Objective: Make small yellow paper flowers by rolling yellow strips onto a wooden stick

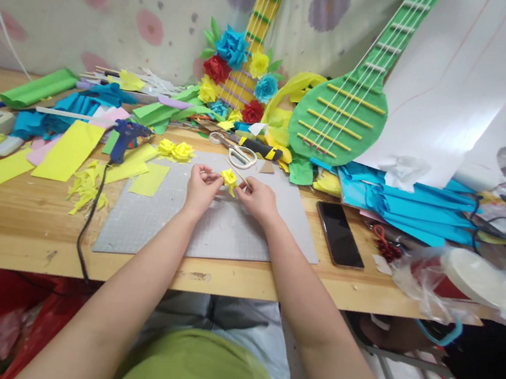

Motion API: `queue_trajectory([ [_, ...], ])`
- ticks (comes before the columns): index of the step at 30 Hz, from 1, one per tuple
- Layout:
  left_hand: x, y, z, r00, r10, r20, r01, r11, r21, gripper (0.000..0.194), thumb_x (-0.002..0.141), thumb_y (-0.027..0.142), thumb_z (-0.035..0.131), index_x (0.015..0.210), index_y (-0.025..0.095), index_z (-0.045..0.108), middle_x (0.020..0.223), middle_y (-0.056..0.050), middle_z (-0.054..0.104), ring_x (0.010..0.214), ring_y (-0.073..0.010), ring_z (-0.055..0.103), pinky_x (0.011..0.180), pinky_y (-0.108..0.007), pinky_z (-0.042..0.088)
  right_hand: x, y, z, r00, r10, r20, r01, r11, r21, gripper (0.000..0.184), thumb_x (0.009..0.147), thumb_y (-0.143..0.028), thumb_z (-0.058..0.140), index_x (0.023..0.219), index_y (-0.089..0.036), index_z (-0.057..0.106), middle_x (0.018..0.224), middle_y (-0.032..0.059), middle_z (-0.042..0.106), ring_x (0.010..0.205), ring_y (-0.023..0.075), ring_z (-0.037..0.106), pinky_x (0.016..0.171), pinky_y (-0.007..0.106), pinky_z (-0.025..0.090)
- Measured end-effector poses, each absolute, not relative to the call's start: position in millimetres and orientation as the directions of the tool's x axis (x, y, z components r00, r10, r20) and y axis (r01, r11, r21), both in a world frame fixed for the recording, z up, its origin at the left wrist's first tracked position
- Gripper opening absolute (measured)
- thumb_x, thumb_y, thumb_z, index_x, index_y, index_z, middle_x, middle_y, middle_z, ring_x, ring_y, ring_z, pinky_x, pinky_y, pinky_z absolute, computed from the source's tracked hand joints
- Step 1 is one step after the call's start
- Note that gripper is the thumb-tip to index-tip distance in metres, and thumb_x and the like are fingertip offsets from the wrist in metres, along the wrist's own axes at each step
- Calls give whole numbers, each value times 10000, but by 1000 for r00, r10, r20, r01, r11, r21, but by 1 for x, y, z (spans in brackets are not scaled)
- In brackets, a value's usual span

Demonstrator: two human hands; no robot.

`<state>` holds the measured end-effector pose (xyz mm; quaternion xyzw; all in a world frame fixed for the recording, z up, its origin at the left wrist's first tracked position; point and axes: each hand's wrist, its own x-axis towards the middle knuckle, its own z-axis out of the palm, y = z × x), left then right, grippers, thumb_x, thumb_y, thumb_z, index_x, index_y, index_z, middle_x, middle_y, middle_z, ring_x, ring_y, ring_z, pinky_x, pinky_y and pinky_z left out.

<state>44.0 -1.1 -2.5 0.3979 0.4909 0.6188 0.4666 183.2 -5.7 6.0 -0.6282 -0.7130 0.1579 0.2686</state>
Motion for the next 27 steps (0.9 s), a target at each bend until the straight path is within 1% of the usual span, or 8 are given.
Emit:
queue_trajectory([
  [3, 45, -2, 2, -218, 976, 2, -290, -67, 955, 413, 573, 177, 637, 853, 204, 335, 786, -6, 600, 662, -132, 621, 549, -250, 500, 184, -3, 6, 9, 984, 176, 812, 95, -576, 176, 717, -375, 490, 720, -220, 572, 639, -34, 581, 586, 101, 482, 525, 206, 275],
  [6, 44, -1, 2, -210, 977, -31, -327, -41, 944, 416, 564, 158, 639, 845, 198, 336, 831, -15, 600, 669, -133, 625, 599, -287, 508, 184, -1, 5, 91, 980, 178, 793, 37, -609, 186, 731, -379, 466, 711, -217, 557, 659, -31, 589, 598, 104, 490, 533, 207, 288],
  [8, 44, 0, -2, -143, 989, -38, -297, -6, 955, 425, 550, 153, 654, 847, 192, 353, 833, -21, 607, 660, -125, 619, 610, -284, 500, 183, -1, 4, 126, 976, 179, 782, 13, -624, 189, 737, -382, 456, 713, -219, 550, 669, -32, 593, 602, 104, 495, 534, 209, 290],
  [11, 46, 0, -7, 19, 999, -31, -206, 35, 978, 474, 512, 149, 696, 873, 185, 391, 826, -32, 623, 638, -109, 604, 588, -240, 472, 182, -1, 4, 147, 975, 168, 781, -11, -624, 185, 734, -382, 460, 712, -221, 548, 669, -31, 596, 610, 110, 504, 533, 212, 290],
  [13, 48, 0, -8, 65, 997, -36, -172, 47, 984, 501, 484, 139, 719, 881, 180, 416, 811, -30, 627, 618, -96, 591, 577, -219, 453, 182, -1, 5, 146, 976, 161, 787, -16, -617, 189, 733, -382, 458, 704, -220, 550, 665, -28, 597, 614, 113, 508, 532, 213, 291],
  [17, 49, -2, -5, 17, 998, -67, -174, 69, 982, 495, 487, 154, 723, 891, 175, 438, 813, -34, 631, 581, -93, 574, 548, -221, 439, 180, -2, 5, 124, 978, 165, 807, -2, -590, 205, 731, -393, 459, 695, -220, 563, 653, -22, 597, 598, 115, 503, 520, 213, 285],
  [21, 49, -2, -4, -14, 997, -75, -185, 71, 980, 464, 508, 168, 710, 887, 176, 443, 822, -42, 636, 595, -109, 588, 539, -230, 445, 178, -2, 2, 112, 978, 173, 830, 4, -558, 195, 725, -393, 472, 700, -226, 571, 666, -15, 612, 610, 125, 515, 515, 217, 276],
  [27, 50, 1, -12, -48, 999, 18, -93, -22, 995, 464, 500, 199, 714, 879, 181, 447, 820, -45, 639, 582, -103, 585, 520, -214, 443, 177, -3, 3, 91, 982, 168, 849, 11, -528, 187, 741, -379, 458, 716, -229, 567, 696, -8, 627, 649, 136, 535, 529, 224, 278],
])
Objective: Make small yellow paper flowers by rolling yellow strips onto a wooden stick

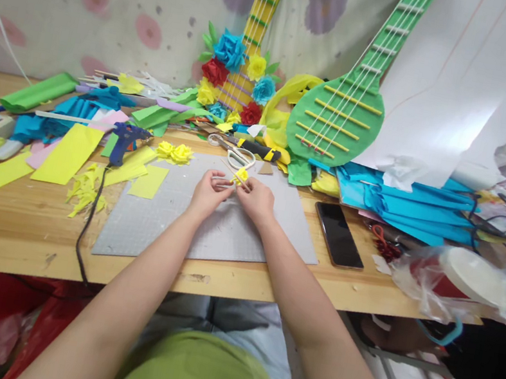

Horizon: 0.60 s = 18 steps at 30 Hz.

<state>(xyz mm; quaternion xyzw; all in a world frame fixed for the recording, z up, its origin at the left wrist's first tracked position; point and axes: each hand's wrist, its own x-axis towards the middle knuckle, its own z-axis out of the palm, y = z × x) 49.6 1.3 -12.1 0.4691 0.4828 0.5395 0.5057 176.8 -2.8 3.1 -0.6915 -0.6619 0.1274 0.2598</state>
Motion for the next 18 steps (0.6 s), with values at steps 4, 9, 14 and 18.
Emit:
queue_trajectory([
  [4, 51, 1, -12, -80, 996, 43, -91, -51, 995, 449, 520, 215, 699, 875, 189, 426, 838, -50, 638, 604, -114, 593, 498, -208, 444, 177, -2, 1, 68, 985, 160, 865, 21, -502, 194, 742, -383, 452, 717, -228, 565, 693, -4, 622, 636, 135, 527, 524, 227, 268],
  [9, 50, 2, -12, -100, 993, 63, -88, -72, 994, 432, 537, 210, 680, 876, 187, 415, 879, -68, 634, 630, -114, 595, 521, -221, 461, 176, -2, -3, 42, 986, 159, 858, 46, -512, 189, 738, -373, 457, 724, -228, 579, 698, -2, 625, 639, 134, 523, 538, 226, 278],
  [14, 49, 4, -17, -85, 991, 101, -35, -104, 994, 418, 559, 216, 657, 891, 184, 406, 894, -63, 630, 626, -100, 592, 531, -216, 469, 176, -2, -2, 80, 983, 163, 826, 26, -563, 174, 720, -364, 474, 708, -226, 579, 682, -15, 622, 618, 125, 514, 534, 220, 277],
  [18, 48, 4, -19, -109, 992, 64, 8, -64, 998, 414, 553, 210, 650, 896, 182, 420, 881, -58, 643, 606, -103, 590, 508, -220, 471, 178, 1, -1, 113, 983, 143, 792, -2, -611, 190, 713, -378, 478, 705, -219, 582, 668, -22, 613, 612, 115, 510, 530, 213, 282],
])
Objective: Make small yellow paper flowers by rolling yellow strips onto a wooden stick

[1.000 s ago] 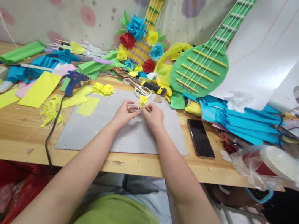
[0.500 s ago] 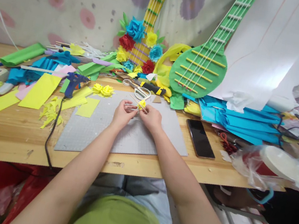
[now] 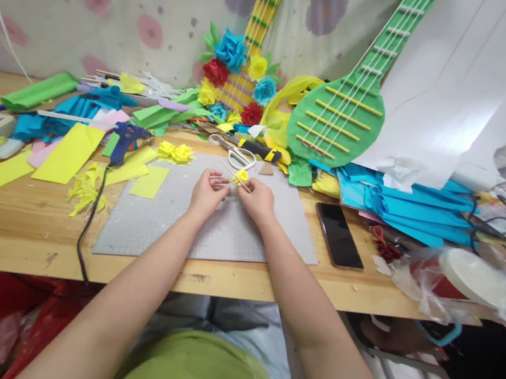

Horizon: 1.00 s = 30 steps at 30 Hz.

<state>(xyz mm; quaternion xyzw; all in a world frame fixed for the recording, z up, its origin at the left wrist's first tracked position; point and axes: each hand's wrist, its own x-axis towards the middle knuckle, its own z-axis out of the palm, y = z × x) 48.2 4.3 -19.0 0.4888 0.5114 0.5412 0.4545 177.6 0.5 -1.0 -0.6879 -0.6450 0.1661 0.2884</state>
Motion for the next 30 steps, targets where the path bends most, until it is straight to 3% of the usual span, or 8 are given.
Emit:
queue_trajectory([
  [7, 49, 2, -13, -80, 997, -11, -50, 7, 999, 406, 556, 211, 653, 908, 170, 455, 891, -75, 661, 646, -124, 612, 525, -232, 479, 179, 4, -2, 121, 983, 136, 758, -3, -652, 214, 711, -400, 485, 691, -211, 584, 644, -25, 600, 581, 107, 490, 522, 214, 282],
  [23, 47, 0, -16, -9, 975, 224, 147, -220, 964, 395, 645, 204, 580, 969, 216, 354, 920, -41, 644, 727, -125, 617, 595, -248, 483, 179, 3, 0, 122, 985, 123, 720, -2, -694, 213, 689, -400, 499, 663, -208, 585, 595, -26, 570, 571, 111, 471, 518, 217, 275],
  [30, 46, -3, -13, -37, 960, 276, 222, -262, 939, 403, 640, 188, 575, 968, 220, 343, 914, -38, 631, 870, -137, 583, 622, -239, 480, 180, 4, -3, 106, 984, 144, 711, 26, -703, 205, 683, -398, 504, 669, -210, 585, 587, -34, 557, 573, 108, 468, 522, 216, 279],
])
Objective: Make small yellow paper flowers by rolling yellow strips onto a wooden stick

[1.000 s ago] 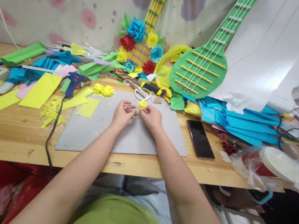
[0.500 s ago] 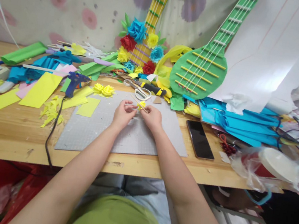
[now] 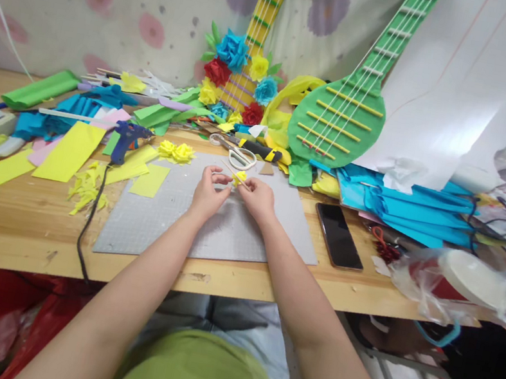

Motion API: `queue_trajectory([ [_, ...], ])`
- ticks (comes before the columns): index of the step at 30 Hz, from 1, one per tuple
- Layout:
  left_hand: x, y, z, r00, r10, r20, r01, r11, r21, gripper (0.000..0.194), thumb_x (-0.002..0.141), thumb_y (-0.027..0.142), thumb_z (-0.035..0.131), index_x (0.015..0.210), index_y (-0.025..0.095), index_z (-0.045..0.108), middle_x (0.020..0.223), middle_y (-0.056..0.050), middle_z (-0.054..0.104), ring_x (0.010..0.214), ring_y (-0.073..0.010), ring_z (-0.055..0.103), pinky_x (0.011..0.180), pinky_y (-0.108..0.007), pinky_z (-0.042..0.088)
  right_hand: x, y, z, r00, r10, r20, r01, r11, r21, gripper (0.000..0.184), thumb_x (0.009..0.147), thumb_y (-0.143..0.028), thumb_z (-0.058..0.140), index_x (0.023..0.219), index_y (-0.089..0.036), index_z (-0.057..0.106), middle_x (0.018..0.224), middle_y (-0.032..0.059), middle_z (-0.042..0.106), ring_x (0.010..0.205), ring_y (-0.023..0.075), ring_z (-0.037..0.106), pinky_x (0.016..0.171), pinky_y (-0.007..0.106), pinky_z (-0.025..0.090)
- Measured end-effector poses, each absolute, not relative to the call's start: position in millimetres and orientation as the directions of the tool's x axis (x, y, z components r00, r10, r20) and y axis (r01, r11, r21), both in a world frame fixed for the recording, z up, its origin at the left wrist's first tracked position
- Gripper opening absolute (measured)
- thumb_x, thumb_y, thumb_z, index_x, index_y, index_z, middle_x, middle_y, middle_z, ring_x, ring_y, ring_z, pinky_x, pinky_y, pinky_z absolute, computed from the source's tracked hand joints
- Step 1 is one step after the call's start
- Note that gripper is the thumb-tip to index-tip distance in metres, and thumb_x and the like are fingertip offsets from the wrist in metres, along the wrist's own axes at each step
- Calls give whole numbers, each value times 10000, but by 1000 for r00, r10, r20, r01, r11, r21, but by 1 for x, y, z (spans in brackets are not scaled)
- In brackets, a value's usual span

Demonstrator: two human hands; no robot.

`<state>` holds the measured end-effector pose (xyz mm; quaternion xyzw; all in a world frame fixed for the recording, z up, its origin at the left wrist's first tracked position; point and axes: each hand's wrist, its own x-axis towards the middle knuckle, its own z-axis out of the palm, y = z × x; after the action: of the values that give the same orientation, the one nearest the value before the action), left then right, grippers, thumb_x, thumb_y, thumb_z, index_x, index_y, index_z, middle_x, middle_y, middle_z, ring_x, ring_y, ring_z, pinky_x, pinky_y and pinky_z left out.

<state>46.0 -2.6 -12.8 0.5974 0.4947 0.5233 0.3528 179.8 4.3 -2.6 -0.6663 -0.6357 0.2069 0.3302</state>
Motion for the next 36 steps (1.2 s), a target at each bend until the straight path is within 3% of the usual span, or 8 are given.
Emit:
queue_trajectory([
  [13, 45, -9, -7, -91, 941, 325, 455, -251, 854, 392, 686, 246, 568, 1016, 239, 357, 927, 13, 630, 522, -65, 528, 600, -240, 430, 182, 1, 0, 37, 986, 164, 690, 94, -718, 199, 683, -378, 505, 669, -195, 581, 578, -40, 538, 564, 94, 452, 538, 206, 294],
  [21, 46, -10, -8, -113, 908, 403, 515, -294, 805, 401, 687, 249, 590, 1029, 259, 382, 916, 19, 638, 525, -88, 523, 622, -252, 403, 182, 0, 1, 18, 990, 139, 684, 89, -724, 212, 680, -386, 497, 675, -191, 580, 581, -38, 538, 557, 95, 446, 527, 205, 292],
  [27, 49, -14, -5, -83, 884, 461, 547, -346, 762, 396, 694, 237, 576, 1040, 253, 383, 922, 14, 625, 645, -109, 553, 641, -252, 419, 182, 1, 0, 24, 991, 130, 679, 79, -730, 188, 668, -363, 502, 681, -192, 579, 592, -41, 544, 562, 94, 443, 534, 206, 294],
  [36, 50, -13, -8, -80, 890, 450, 522, -347, 779, 400, 691, 220, 569, 1042, 235, 376, 919, -1, 616, 699, -112, 563, 627, -248, 449, 183, 2, 0, 33, 989, 144, 673, 85, -735, 194, 671, -369, 496, 688, -191, 572, 595, -45, 542, 548, 88, 438, 525, 204, 287],
])
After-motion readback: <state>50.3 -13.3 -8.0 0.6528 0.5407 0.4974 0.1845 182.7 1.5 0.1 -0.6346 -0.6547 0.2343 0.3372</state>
